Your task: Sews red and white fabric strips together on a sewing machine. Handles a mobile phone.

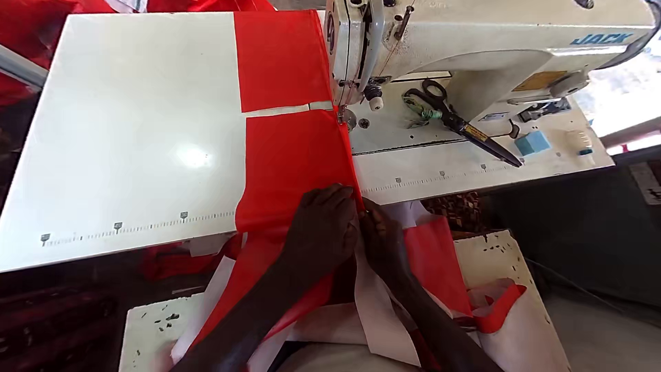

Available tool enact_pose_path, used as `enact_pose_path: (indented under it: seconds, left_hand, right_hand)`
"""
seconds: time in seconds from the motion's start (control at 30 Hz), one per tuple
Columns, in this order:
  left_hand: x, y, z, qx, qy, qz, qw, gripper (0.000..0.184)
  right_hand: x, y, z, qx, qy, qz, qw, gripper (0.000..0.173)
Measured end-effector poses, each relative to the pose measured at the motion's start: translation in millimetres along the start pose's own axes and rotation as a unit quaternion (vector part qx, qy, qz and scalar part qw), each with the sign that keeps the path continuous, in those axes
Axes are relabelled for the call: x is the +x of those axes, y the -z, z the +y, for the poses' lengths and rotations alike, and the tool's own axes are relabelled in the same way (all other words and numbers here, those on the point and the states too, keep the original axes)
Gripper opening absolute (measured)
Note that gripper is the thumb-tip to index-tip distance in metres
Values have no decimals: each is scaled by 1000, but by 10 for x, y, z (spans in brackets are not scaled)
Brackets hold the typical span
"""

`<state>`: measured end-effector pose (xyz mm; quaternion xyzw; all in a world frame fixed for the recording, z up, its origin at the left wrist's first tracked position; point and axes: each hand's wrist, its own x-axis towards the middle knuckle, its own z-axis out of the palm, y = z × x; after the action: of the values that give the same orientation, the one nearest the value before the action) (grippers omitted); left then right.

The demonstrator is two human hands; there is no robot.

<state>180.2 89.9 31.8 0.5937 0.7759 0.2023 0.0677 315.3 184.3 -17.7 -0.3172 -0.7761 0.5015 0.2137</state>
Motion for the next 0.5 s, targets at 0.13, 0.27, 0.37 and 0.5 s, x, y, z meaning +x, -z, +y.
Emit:
enact_pose_path:
  seconds: [0.13, 0.27, 0.37, 0.5]
  left_hand:
    - [-16, -36, 1, -5, -2, 20, 1000, 19]
    - [-80, -94, -27, -16, -22, 43, 999, 21]
    - [-150, -114, -81, -26, -40, 40, 998, 21]
    - [-165, -46, -162, -67, -61, 26, 996, 27]
  right_hand:
    - [6, 9, -14, -9, 7, -10, 1000, 37]
    - [11, 54, 1, -24, 24, -39, 999, 46]
    - [58, 128, -5, -48, 62, -74, 994, 46]
    - [150, 272, -110, -161, 127, -120, 971, 44]
